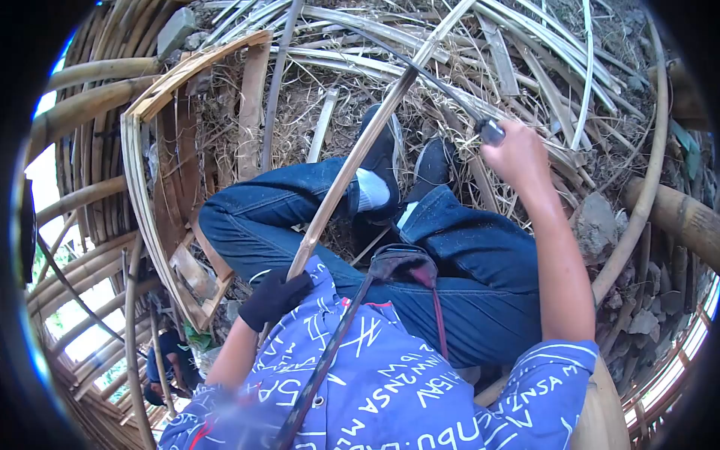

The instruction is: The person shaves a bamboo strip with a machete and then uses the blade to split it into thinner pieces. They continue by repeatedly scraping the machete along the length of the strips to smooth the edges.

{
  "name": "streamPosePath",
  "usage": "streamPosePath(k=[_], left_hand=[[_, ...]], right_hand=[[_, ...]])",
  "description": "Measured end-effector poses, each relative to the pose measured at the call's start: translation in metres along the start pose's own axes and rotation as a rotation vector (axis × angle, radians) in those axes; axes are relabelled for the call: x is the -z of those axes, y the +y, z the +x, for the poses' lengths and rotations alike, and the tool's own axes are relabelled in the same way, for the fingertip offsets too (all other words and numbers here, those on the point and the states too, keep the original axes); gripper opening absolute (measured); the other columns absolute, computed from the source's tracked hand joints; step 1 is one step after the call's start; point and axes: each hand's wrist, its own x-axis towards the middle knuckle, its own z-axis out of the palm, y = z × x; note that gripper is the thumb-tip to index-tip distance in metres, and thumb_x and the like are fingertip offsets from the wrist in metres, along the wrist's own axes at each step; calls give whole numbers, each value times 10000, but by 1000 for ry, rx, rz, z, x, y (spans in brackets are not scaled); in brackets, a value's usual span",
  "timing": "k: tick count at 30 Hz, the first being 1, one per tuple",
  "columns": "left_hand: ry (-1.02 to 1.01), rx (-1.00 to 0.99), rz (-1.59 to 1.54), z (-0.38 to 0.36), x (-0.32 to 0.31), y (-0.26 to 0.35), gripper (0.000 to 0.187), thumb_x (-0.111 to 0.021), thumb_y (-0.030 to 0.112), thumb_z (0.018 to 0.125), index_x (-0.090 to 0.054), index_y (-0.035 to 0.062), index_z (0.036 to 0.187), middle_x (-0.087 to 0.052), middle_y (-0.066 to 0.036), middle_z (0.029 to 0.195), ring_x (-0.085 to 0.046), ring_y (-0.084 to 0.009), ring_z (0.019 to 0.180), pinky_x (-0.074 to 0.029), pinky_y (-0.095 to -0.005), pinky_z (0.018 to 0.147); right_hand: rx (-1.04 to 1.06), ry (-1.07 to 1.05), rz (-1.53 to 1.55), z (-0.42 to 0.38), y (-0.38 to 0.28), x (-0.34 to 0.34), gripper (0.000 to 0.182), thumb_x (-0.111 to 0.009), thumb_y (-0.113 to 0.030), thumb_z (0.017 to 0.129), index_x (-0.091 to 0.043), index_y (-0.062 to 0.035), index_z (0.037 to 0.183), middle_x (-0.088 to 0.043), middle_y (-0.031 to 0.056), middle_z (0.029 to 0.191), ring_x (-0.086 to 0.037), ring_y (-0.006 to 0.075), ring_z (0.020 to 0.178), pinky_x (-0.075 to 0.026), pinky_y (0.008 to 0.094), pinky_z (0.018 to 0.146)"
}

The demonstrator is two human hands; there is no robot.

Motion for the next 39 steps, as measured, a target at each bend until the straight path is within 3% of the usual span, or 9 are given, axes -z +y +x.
streamPosePath(k=[7, 11, 12, 18, 20, 22, 28, 31, 39], left_hand=[[-313, -236, -148, -14, 4, 17, 314, -486, 390, 950, -499, 118, 794, -337, 86, 567, -281, -20, 441, -220, -198, 381], [-29, -1245, 639, 14, 11, 9, 171, -542, 186, 884, -486, 45, 804, -457, -37, 617, -429, -189, 493, -358, -316, 442], [-59, -860, 501, 2, 9, 14, 366, -424, 295, 942, -497, 2, 735, -449, -49, 590, -429, -136, 572, -384, -340, 547], [-68, -464, 388, -13, -4, 48, 415, -403, 316, 944, -503, -21, 723, -482, -75, 605, -441, -159, 576, -393, -364, 573], [-81, -487, 414, -11, -6, 52, 413, -406, 315, 941, -503, -23, 724, -489, -80, 607, -450, -159, 582, -394, -365, 575], [-88, -501, 436, -7, -6, 50, 411, -409, 314, 938, -502, -25, 724, -495, -84, 610, -459, -160, 588, -394, -365, 576], [-71, -825, 606, 13, -9, 39, 393, -456, 332, 958, -536, 10, 747, -480, -16, 602, -436, -117, 551, -372, -306, 515], [-68, -537, 376, 4, -20, 52, 385, -471, 316, 955, -539, -6, 757, -508, -85, 617, -458, -172, 550, -389, -332, 541], [218, -1011, 798, -5, -30, 54, 373, -448, 291, 964, -555, -52, 865, -586, -214, 710, -569, -350, 647, -419, -428, 598]], right_hand=[[-115, -224, 781, -76, -52, -14, 367, -669, -368, 857, -602, -14, 781, -507, -20, 590, -448, 76, 537, -359, 274, 491], [-102, -239, 957, -114, -80, -37, 380, -613, -370, 904, -597, -10, 783, -474, -27, 576, -396, 58, 546, -329, 265, 480], [-79, -220, 964, -120, -83, -43, 387, -620, -365, 899, -597, 5, 787, -501, -2, 581, -410, 69, 552, -349, 279, 487], [204, -181, 778, -135, -102, -45, 324, -666, -281, 872, -532, -12, 751, -505, 27, 570, -465, 79, 505, -375, 272, 461], [244, -221, 763, -135, -102, -55, 324, -663, -282, 874, -522, -12, 764, -511, 36, 572, -470, 83, 501, -383, 273, 463], [279, -331, 831, -136, -103, -66, 423, -634, -387, 870, -541, 23, 830, -578, 223, 673, -585, 367, 624, -446, 396, 574], [171, -421, 868, -137, -103, -60, 423, -589, -388, 900, -524, 25, 831, -576, 238, 659, -588, 421, 665, -428, 446, 570], [262, -338, 771, -139, -103, -55, 448, -582, -422, 896, -535, 18, 833, -585, 231, 642, -597, 425, 667, -440, 466, 578], [354, -155, 485, -135, -98, -62, 521, -597, -523, 840, -564, -5, 794, -612, 219, 652, -615, 415, 672, -478, 486, 586]])
